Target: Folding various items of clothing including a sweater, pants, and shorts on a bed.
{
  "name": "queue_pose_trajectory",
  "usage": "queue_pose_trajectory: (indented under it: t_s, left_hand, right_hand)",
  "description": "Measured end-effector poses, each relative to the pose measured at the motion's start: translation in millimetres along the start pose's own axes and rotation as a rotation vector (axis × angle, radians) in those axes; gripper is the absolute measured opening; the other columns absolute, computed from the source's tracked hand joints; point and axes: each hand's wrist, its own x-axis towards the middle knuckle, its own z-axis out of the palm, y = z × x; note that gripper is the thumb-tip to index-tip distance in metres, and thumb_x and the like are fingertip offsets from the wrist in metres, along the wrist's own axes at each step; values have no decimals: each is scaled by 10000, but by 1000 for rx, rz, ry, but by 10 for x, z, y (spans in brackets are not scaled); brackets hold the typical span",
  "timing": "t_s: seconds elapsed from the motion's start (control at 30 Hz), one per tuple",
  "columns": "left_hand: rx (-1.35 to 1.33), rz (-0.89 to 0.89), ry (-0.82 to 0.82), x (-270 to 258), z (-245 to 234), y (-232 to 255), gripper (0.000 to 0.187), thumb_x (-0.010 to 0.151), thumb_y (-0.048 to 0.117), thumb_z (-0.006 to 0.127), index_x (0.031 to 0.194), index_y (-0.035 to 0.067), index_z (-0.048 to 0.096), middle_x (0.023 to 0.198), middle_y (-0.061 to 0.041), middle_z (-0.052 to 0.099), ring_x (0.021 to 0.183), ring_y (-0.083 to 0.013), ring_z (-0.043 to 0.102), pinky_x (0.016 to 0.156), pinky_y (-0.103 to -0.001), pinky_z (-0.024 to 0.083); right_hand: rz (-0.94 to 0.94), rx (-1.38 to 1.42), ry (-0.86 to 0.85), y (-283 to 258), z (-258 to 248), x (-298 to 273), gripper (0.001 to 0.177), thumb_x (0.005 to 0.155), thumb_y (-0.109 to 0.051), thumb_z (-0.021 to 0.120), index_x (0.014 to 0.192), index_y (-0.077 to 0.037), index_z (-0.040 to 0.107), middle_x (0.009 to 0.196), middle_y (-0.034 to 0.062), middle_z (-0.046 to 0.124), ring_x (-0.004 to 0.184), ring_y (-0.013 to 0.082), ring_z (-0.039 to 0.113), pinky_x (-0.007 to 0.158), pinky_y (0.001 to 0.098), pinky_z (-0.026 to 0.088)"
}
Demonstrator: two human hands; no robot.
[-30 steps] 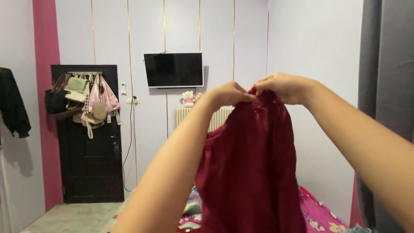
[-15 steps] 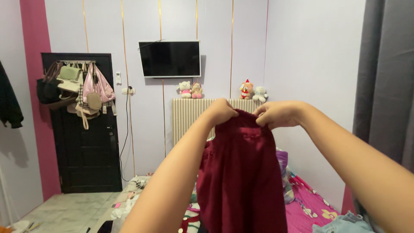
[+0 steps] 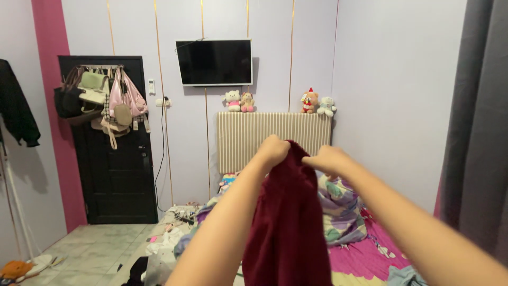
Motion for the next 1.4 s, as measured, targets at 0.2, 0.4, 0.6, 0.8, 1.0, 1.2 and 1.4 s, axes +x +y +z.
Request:
queue_pose_trajectory:
  t_s: [0.2, 0.4, 0.6, 0.8, 1.0, 1.2, 1.4]
  left_hand:
    - [-42, 16, 132, 108, 611, -731, 374, 832, 217, 637, 944, -123, 744, 971, -369, 691, 1008, -493, 679, 854, -487, 544]
    - [-275, -147, -168, -1201, -109, -181, 386, 674, 254, 821, 810, -104, 773, 853, -241, 764, 821, -385, 725, 712, -449, 562]
    - [468, -202, -94, -1671, 117, -788, 286, 887, 184, 613, 1091, 43, 757, 1080, -216, 725, 956, -387, 682, 789, -506, 528]
    - [-953, -863, -442, -1893, 343, -1306, 333, 895, -13, 401, 998, 27, 715, 1013, -190, 762, 876, -358, 745, 796, -546, 639]
    - [-934, -950, -622, -2033, 968, -1210, 190, 967, 150, 555, 1025, 48, 704, 1034, -154, 743, 900, -302, 714, 799, -446, 622]
    - [-582, -645, -648, -2487, 379, -208, 246, 875, 247, 649, 1074, 103, 633, 1045, -88, 719, 904, -234, 708, 812, -434, 597]
    - [-274, -661, -665, -2889, 90, -322, 716, 754, 586, 829, 1109, -33, 770, 1004, -114, 794, 886, -238, 762, 814, -379, 595]
  right_hand:
    - [156, 550, -73, 380, 835, -25, 213, 929, -194, 672, 991, 8, 643, 853, 130, 679, 766, 291, 651, 631, 460, 554]
    - [463, 1474, -248, 1402, 1302, 338, 204, 954, -29, 537, 1146, 16, 590, 1068, 169, 702, 972, 307, 731, 887, 440, 609]
    - [497, 1764, -499, 1630, 1295, -290, 221, 975, -75, 551, 1157, 20, 635, 1140, 167, 733, 1022, 263, 736, 1003, 369, 547]
    - [365, 1406, -729, 1374, 1217, -1411, 351, 885, -226, 612, 1122, 21, 689, 1100, 184, 759, 965, 290, 734, 902, 454, 592]
    - [239, 499, -416, 1982, 1945, -1297, 387, 839, -161, 745, 1204, -33, 753, 1119, 137, 809, 1002, 278, 747, 866, 408, 598]
    - [652, 1203, -377, 2306, 2166, -1290, 361, 963, -91, 527, 1302, -56, 645, 1231, 151, 733, 1086, 282, 714, 966, 447, 576]
    - [487, 1705, -572, 2404, 1935, -1600, 327, 990, -163, 493, 1218, 31, 626, 1230, 219, 690, 1058, 308, 711, 1007, 483, 537]
